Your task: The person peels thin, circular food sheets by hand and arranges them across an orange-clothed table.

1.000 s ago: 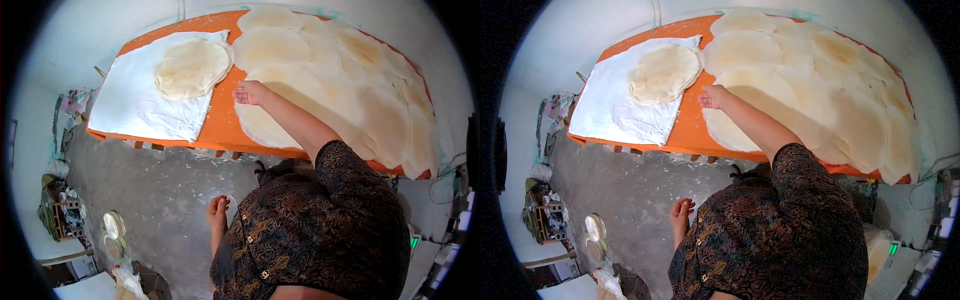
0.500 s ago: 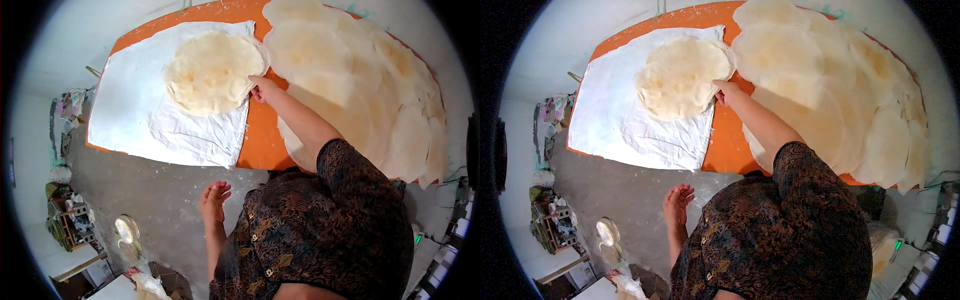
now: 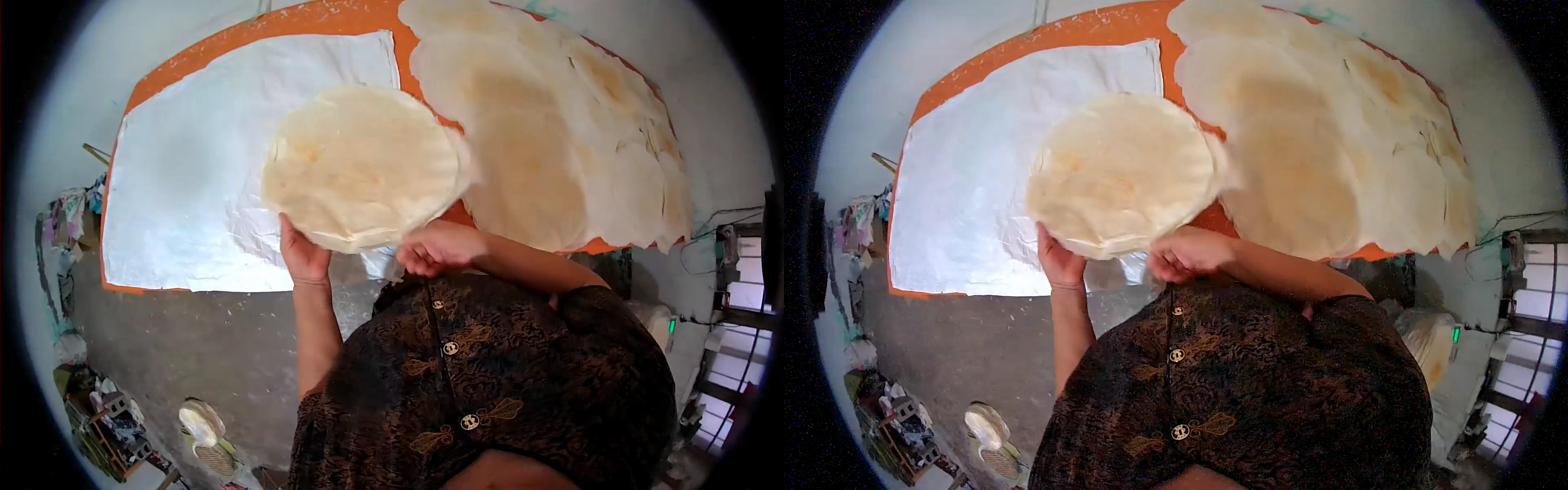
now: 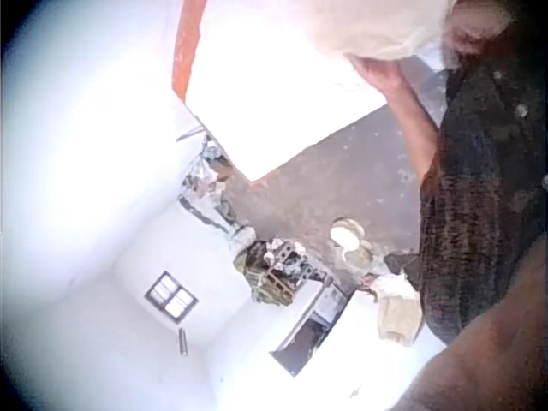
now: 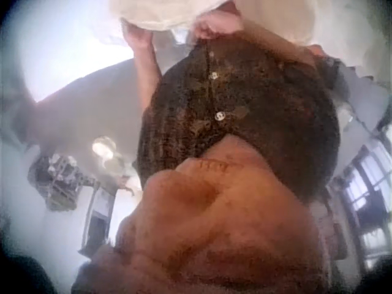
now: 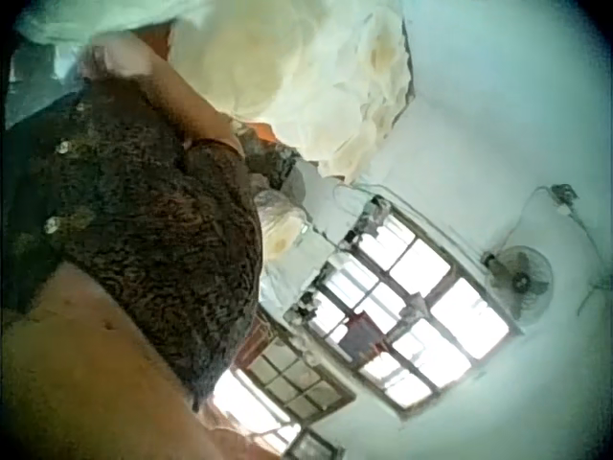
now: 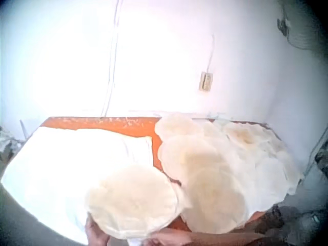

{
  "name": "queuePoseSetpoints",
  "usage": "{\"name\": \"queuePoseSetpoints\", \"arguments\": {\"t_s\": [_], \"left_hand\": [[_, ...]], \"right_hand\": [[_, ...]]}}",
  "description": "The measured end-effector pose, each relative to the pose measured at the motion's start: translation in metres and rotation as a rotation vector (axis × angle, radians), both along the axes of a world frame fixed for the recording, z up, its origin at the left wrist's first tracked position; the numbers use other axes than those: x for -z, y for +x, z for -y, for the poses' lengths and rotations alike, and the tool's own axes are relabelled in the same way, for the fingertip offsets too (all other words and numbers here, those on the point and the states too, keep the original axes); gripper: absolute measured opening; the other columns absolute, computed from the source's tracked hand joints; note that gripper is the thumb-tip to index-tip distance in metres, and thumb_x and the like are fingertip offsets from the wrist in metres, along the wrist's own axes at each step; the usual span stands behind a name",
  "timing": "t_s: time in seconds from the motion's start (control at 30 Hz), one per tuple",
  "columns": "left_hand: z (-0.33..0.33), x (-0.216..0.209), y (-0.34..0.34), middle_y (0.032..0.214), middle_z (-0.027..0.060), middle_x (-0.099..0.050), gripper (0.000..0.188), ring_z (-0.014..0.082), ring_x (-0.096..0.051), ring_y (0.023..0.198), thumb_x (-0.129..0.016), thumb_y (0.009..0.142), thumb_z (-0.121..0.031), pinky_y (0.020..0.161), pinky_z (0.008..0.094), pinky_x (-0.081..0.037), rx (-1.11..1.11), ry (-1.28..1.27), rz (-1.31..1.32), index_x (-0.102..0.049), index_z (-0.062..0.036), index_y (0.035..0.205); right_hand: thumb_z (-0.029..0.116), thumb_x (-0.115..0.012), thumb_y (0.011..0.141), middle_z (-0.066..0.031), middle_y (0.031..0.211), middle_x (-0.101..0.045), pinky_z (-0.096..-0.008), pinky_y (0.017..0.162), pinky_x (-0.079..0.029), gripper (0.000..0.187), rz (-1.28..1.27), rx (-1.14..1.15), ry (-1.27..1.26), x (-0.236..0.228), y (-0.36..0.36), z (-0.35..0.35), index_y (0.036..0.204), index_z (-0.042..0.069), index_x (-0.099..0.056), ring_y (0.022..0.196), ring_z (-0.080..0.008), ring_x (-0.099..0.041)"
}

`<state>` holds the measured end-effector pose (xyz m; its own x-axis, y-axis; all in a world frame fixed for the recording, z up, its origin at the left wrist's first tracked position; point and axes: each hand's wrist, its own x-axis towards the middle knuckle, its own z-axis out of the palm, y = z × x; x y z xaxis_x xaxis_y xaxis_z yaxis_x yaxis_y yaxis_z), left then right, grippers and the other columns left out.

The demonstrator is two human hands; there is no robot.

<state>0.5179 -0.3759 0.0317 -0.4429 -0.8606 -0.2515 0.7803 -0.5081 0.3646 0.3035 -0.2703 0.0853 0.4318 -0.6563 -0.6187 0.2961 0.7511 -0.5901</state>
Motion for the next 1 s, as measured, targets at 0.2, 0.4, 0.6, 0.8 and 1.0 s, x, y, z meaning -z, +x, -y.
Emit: {"name": "queuePoseSetpoints", "arguments": {"t_s": [0.2, 0.4, 0.6, 0.8, 1.0], "left_hand": [[0.003, 0.012, 0.001, 0.123, 0.0053, -0.044, 0.064, 0.0222, -0.042, 0.113, -0.065, 0.077, -0.032, 0.097, 0.0378, -0.033, 0.086, -0.056, 0.171, -0.033, -0.0074, 0.127], [0.011, 0.0, -0.007, 0.116, 0.0047, -0.048, 0.054, 0.0176, -0.045, 0.108, -0.067, 0.077, -0.025, 0.094, 0.0336, -0.036, 0.065, -0.164, 0.387, -0.039, -0.0068, 0.118], [0.007, -0.009, -0.009, 0.115, 0.0062, -0.05, 0.042, 0.0173, -0.049, 0.104, -0.059, 0.082, -0.012, 0.091, 0.0309, -0.038, 0.076, -0.157, 0.405, -0.04, -0.0051, 0.12], [0.006, -0.006, -0.004, 0.115, 0.0084, -0.051, 0.035, 0.0183, -0.051, 0.103, -0.048, 0.087, -0.008, 0.088, 0.0306, -0.041, 0.072, -0.094, 0.423, -0.04, -0.003, 0.121], [0.004, 0.008, 0.005, 0.111, 0.0087, -0.053, 0.028, 0.0185, -0.051, 0.101, -0.046, 0.088, -0.011, 0.088, 0.0306, -0.041, 0.084, -0.039, 0.378, -0.045, -0.0003, 0.115]], "right_hand": [[0.023, -0.058, 0.08, -0.0066, 0.074, -0.059, -0.0273, 0.06, -0.045, 0.023, -0.784, -0.058, -0.627, -0.023, 0.026, 0.036, 0.084, 0.001, -0.055, 0.068, -0.0137, -0.056], [0.024, -0.061, 0.074, -0.0111, 0.075, -0.059, -0.0328, 0.062, -0.045, 0.025, -0.998, -0.043, -0.924, -0.014, 0.059, 0.073, 0.085, 0.002, -0.055, 0.067, -0.0231, -0.058], [0.023, -0.06, 0.076, -0.0124, 0.076, -0.058, -0.0324, 0.06, -0.045, 0.024, -1.168, 0.034, -0.811, -0.005, 0.053, 0.073, 0.089, 0.003, -0.055, 0.067, -0.0232, -0.057], [0.027, -0.061, 0.073, -0.0153, 0.087, -0.058, -0.0347, 0.07, -0.045, 0.034, -0.821, 0.067, -0.846, 0.002, 0.064, 0.073, 0.096, 0.003, -0.055, 0.081, -0.0286, -0.057], [0.03, -0.063, 0.072, -0.016, 0.092, -0.058, -0.0334, 0.075, -0.045, 0.037, -0.857, 0.012, -0.855, 0.008, 0.066, 0.081, 0.095, 0.002, -0.057, 0.087, -0.0275, -0.056]]}}
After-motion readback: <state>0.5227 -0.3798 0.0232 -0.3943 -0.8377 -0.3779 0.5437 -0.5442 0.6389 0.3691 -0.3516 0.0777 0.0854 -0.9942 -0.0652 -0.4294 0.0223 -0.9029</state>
